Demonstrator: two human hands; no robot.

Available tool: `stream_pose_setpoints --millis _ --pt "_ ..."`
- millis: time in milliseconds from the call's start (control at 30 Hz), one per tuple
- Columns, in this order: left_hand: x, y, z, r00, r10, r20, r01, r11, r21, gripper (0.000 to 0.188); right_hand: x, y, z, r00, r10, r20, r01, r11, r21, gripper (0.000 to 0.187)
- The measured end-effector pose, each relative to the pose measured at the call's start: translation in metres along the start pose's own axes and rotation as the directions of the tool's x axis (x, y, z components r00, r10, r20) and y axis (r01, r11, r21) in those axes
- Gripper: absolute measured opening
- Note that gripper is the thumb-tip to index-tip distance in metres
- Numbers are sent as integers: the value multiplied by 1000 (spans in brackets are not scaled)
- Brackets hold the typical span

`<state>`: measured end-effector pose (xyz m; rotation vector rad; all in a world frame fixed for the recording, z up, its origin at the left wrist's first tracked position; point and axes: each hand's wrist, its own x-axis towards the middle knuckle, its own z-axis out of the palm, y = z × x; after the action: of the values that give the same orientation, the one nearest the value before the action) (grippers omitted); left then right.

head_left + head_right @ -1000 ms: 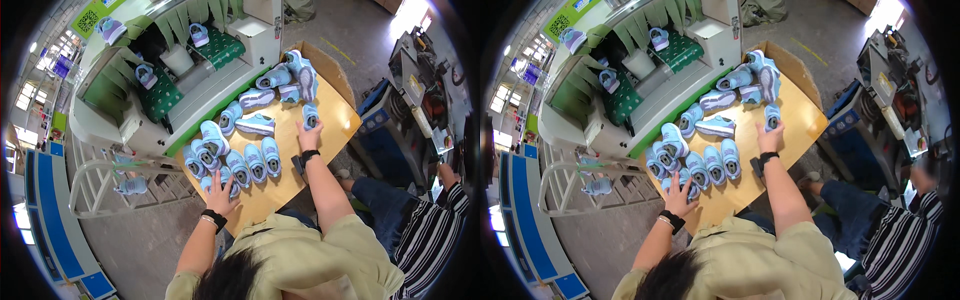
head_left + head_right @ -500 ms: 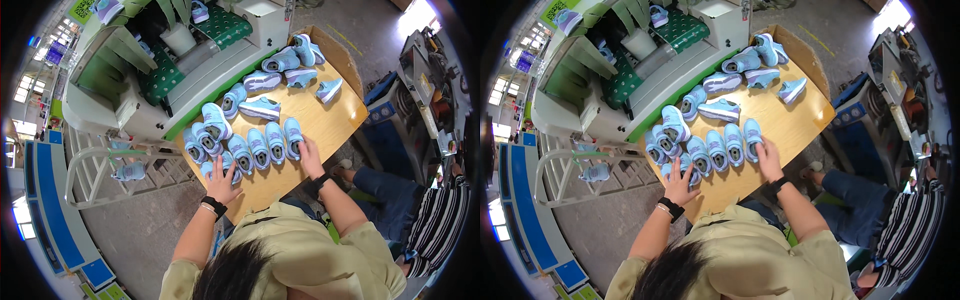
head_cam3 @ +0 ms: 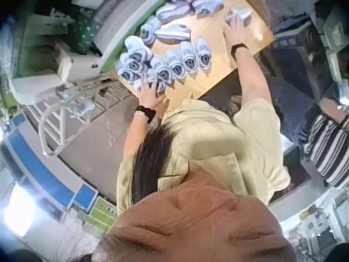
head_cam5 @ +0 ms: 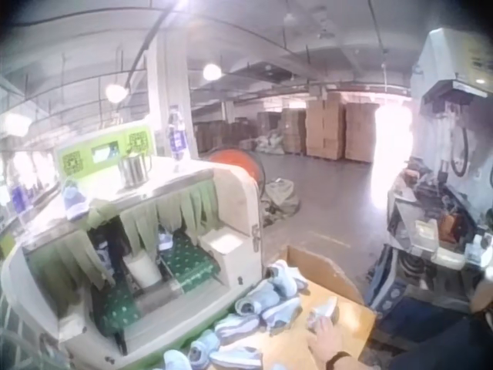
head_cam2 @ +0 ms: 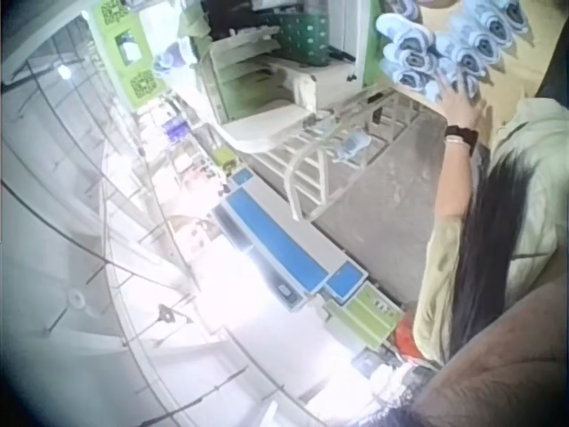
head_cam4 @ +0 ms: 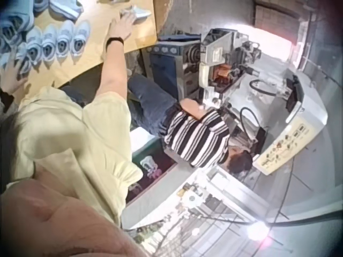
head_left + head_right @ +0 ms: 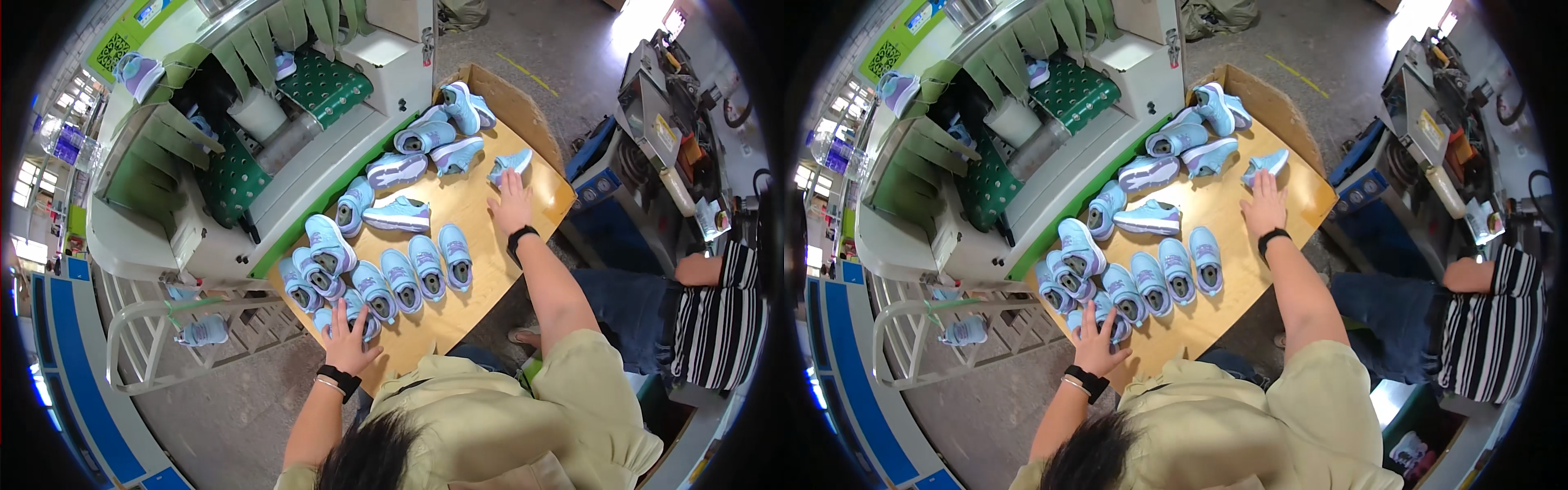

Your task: The person picks up light blue and purple sneakers from a white metal rack and places them onto a wooden table. They repeatedly pick up individual shoes and arrange them in neat rows on the table surface.

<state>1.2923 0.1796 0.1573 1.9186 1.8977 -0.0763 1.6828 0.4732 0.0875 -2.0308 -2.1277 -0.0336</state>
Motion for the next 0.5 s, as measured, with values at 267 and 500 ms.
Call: stream_pose_setpoints --millis 267,500 --pt "1 4 -3 999 -6 33 8 999 -40 106 4 65 25 707 696 -127 -454 583 674 83" --pt "-4 2 0 996 -60 61 61 998 -23 108 -79 24 28 943 333 -12 -198 589 784 60"
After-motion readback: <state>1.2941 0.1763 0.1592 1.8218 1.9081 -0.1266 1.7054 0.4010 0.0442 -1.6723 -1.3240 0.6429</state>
